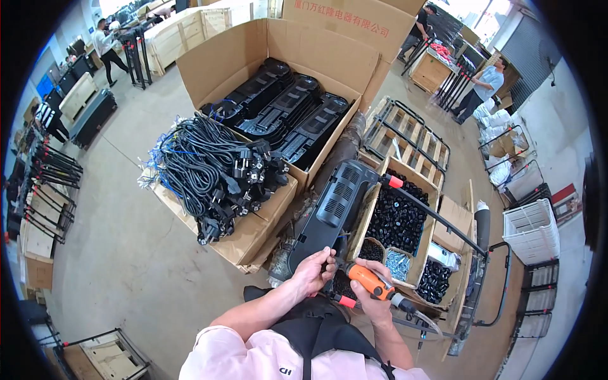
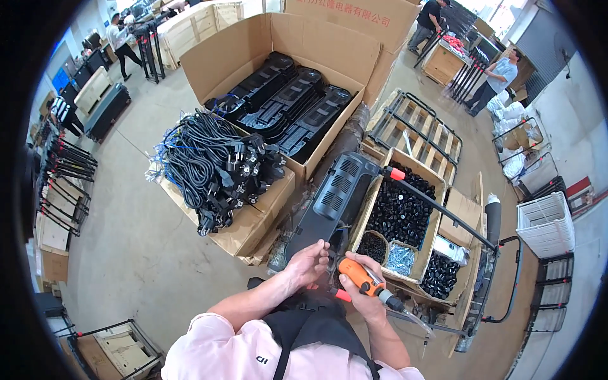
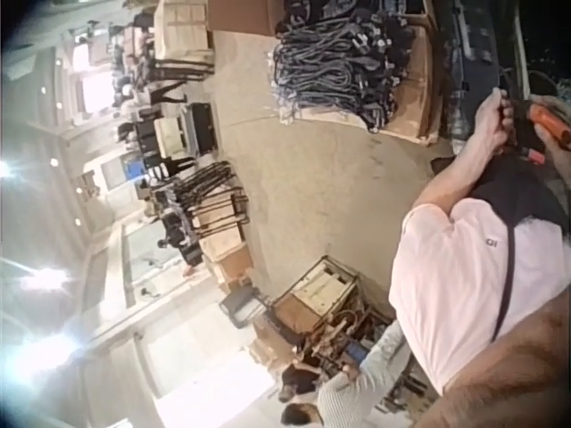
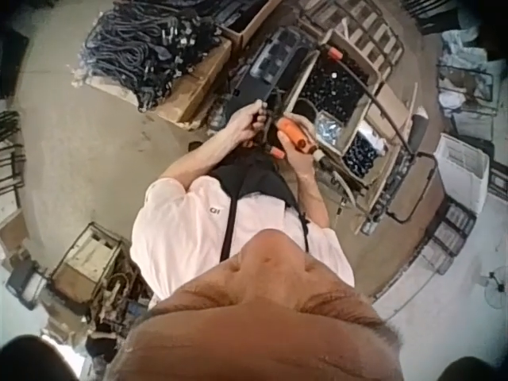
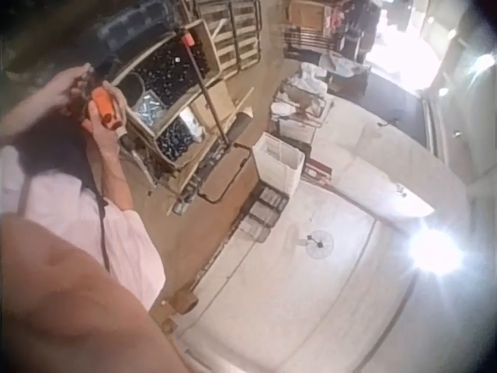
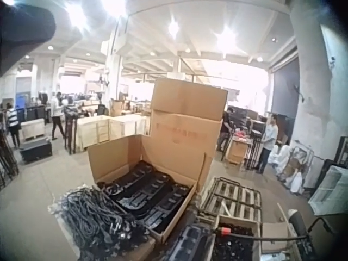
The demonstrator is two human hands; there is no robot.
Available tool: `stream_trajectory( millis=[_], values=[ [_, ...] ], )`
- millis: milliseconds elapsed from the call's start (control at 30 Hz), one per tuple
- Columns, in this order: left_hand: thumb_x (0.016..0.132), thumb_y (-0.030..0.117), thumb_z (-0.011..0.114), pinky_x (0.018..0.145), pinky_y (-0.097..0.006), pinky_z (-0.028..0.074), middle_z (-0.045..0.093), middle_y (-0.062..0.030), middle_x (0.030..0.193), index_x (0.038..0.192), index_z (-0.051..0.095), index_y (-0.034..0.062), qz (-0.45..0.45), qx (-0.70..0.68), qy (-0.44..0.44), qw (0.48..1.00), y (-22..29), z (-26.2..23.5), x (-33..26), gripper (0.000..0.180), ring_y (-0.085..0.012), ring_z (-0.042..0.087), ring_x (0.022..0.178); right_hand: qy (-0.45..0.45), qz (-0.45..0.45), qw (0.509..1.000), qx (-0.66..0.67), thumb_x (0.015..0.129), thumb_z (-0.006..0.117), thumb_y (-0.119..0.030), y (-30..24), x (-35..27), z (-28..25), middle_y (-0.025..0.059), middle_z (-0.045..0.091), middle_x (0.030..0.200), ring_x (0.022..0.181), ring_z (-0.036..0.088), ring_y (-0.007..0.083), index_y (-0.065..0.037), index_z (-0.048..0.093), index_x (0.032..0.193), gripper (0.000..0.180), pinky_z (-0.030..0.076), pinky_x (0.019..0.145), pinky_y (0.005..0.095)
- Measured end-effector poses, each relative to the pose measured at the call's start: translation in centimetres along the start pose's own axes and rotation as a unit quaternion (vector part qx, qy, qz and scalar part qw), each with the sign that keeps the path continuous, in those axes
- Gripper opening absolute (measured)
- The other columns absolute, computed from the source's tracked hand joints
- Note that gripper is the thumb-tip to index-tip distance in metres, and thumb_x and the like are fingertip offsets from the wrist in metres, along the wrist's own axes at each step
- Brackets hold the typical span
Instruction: Assembling plastic components onto a metal frame using an electric screwdriver in a manufacturing setting.
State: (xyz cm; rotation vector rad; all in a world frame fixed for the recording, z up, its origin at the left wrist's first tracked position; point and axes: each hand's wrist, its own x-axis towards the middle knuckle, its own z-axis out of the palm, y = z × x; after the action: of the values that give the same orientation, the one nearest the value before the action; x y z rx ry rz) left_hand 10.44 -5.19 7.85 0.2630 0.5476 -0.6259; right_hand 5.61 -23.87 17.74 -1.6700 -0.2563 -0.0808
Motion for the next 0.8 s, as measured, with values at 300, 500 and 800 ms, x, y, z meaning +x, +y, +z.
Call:
stream_trajectory(
  millis=[300,500,800],
  values=[
    [0.111,0.036,0.059,0.056,-0.024,0.043,0.058,0.0019,0.084,0.119,0.065,0.0117,-0.012,-0.057,-0.032,0.998,4.8,1.9,2.3,0.026,-0.0113,0.055,0.072,0.043,0.054,0.997,-0.038,0.089,0.079,-0.004,-2.0,7.1,3.6,0.0211,0.068,0.133,0.127,0.065,0.0284,-0.002,0.052,0.136,0.054,0.051,0.112,0.0447],
    [0.116,0.033,0.047,0.069,-0.028,0.049,0.064,-0.0011,0.095,0.124,0.063,0.0073,0.012,-0.021,-0.015,1.0,5.6,1.8,2.5,0.031,-0.0144,0.06,0.078,0.044,0.089,0.991,-0.088,0.088,0.08,-0.005,-1.4,13.0,5.7,0.0188,0.07,0.132,0.124,0.065,0.0242,-0.002,0.052,0.138,0.057,0.051,0.111,0.0404],
    [0.114,0.028,0.054,0.072,-0.025,0.054,0.071,-0.0014,0.106,0.124,0.067,0.0058,0.013,0.087,-0.046,0.995,4.1,-2.0,3.9,0.028,-0.0097,0.066,0.085,0.005,0.122,0.986,-0.115,0.088,0.08,-0.001,2.1,18.5,7.6,0.0165,0.071,0.13,0.122,0.066,0.0222,-0.001,0.055,0.136,0.054,0.052,0.109,0.038]
  ],
)
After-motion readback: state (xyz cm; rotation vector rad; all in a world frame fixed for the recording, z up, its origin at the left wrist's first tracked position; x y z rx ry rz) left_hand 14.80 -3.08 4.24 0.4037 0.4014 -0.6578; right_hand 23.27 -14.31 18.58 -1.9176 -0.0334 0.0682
